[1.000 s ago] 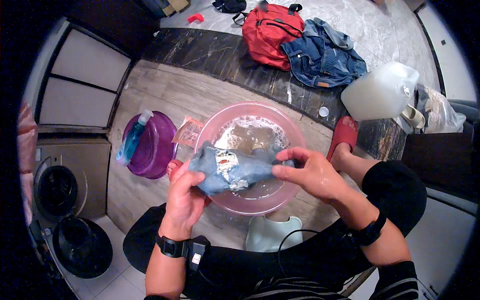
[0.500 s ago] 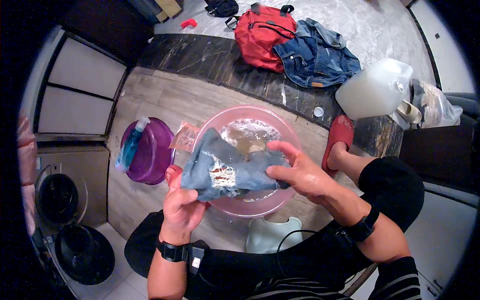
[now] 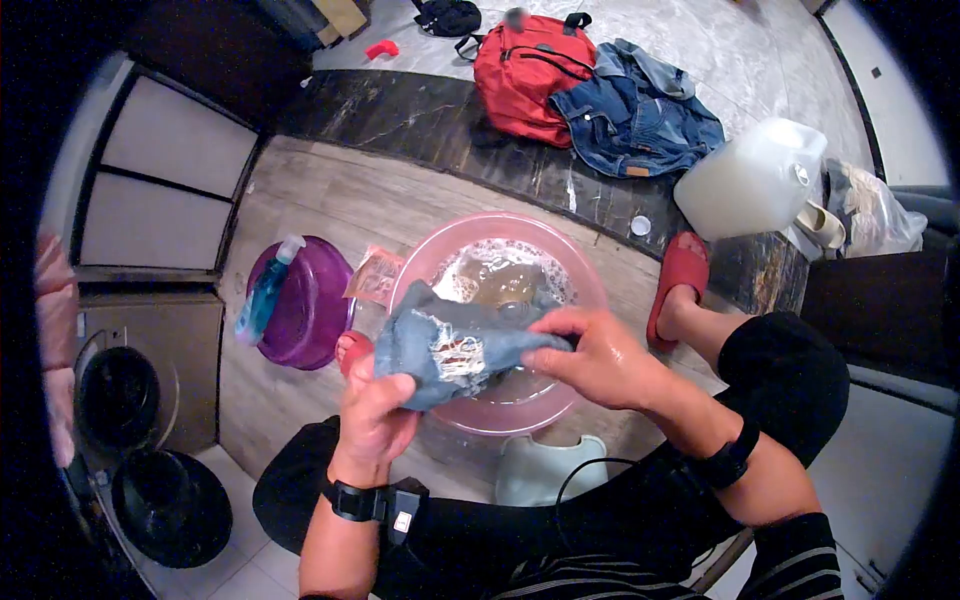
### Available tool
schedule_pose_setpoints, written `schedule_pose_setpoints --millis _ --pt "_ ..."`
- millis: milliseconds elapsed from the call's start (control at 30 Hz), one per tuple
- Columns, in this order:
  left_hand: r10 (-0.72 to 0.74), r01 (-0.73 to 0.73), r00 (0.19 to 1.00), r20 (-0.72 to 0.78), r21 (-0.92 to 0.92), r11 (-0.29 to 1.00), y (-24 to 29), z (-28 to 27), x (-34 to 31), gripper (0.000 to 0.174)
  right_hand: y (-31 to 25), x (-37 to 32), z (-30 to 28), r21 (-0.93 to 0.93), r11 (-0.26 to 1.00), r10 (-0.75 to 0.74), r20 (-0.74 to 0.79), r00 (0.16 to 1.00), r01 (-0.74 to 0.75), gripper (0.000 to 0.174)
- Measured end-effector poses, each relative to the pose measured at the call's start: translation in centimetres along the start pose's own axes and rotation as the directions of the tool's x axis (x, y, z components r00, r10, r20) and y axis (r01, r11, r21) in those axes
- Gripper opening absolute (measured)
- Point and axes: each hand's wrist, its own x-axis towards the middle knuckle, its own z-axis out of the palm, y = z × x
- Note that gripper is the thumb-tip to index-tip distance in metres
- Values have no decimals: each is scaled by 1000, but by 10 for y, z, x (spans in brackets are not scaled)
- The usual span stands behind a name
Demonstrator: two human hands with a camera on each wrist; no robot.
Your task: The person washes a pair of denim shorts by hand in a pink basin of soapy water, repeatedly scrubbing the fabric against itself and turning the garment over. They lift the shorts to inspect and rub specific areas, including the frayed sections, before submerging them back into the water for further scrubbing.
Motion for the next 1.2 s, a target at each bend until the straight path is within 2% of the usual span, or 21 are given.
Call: schedule_pose_setpoints --millis 133,167,200,267,300,367,433,467,533,567,667,767,867,967,1000,1033,1067,1100,1133,1167,1200 --pt "21 -22 999 29 32 999 -2 4 2 62 10 6 1 -105 983 -172 -246 954 151 22" --pt "28 -29 999 28 46 999 -1 4 2 61 9 6 0 -31 990 -139 -254 957 136 23" --pt "34 -36 999 27 60 998 -1 4 3 60 13 8 2 -60 982 -190 -304 933 180 24" --pt "13 -12 1000 -4 49 999 4 8 2 44 24 13 6 -123 957 -289 -397 871 261 25" --pt "2 -1 1000 -20 44 999 6 10 2 37 23 13 6 11 974 -208 -367 907 228 25" --pt "134 -101 989 -61 382 919 6 0 4 23 19 14 4 270 954 -56 -274 960 133 26" --pt "318 -226 948 -14 673 704 7 -1 6 14 20 15 2 243 967 -17 -251 968 80 26" --pt "365 -264 931 9 707 656 6 -3 9 14 20 16 2 229 972 3 -238 971 53 26" --pt "453 -331 890 60 768 549 5 -3 14 14 22 20 6 324 940 -22 -252 968 105 27" --pt "407 -297 913 4 690 660 5 3 14 15 22 22 8 370 920 -34 -261 965 132 27" --pt "256 -180 965 -61 553 813 -3 -11 16 17 22 29 6 416 905 20 -240 971 84 23" --pt "284 -228 957 -63 443 867 -12 -8 22 19 11 30 7 520 850 68 -263 962 82 23" --pt "269 -229 961 -65 359 905 -17 -4 27 21 15 37 9 504 860 98 -306 947 74 25" --pt "261 -188 948 -182 340 921 -26 5 34 22 14 40 16 474 876 137 -411 901 83 24" --pt "264 -183 938 -223 327 927 -29 9 38 24 6 37 18 390 916 89 -438 895 100 23" --pt "212 -172 947 -242 178 969 -30 18 42 31 -8 31 19 301 947 38 -461 887 116 23" --pt "166 -138 940 -298 112 984 -31 21 43 32 -16 27 23 211 969 -14 -478 878 130 22" --pt "116 -108 930 -348 44 993 -33 24 45 33 -17 26 30 163 942 -174 -513 841 294 19" --pt "63 -80 917 -395 -28 996 -34 27 46 34 -4 33 42 -4 903 -371 -517 771 431 20" --pt "45 -65 927 -372 -42 997 -35 30 48 38 8 41 54 -170 819 -554 -486 677 548 22" --pt "-19 -15 926 -378 -87 996 -34 30 48 39 3 37 61 -207 798 -592 -449 669 566 21"
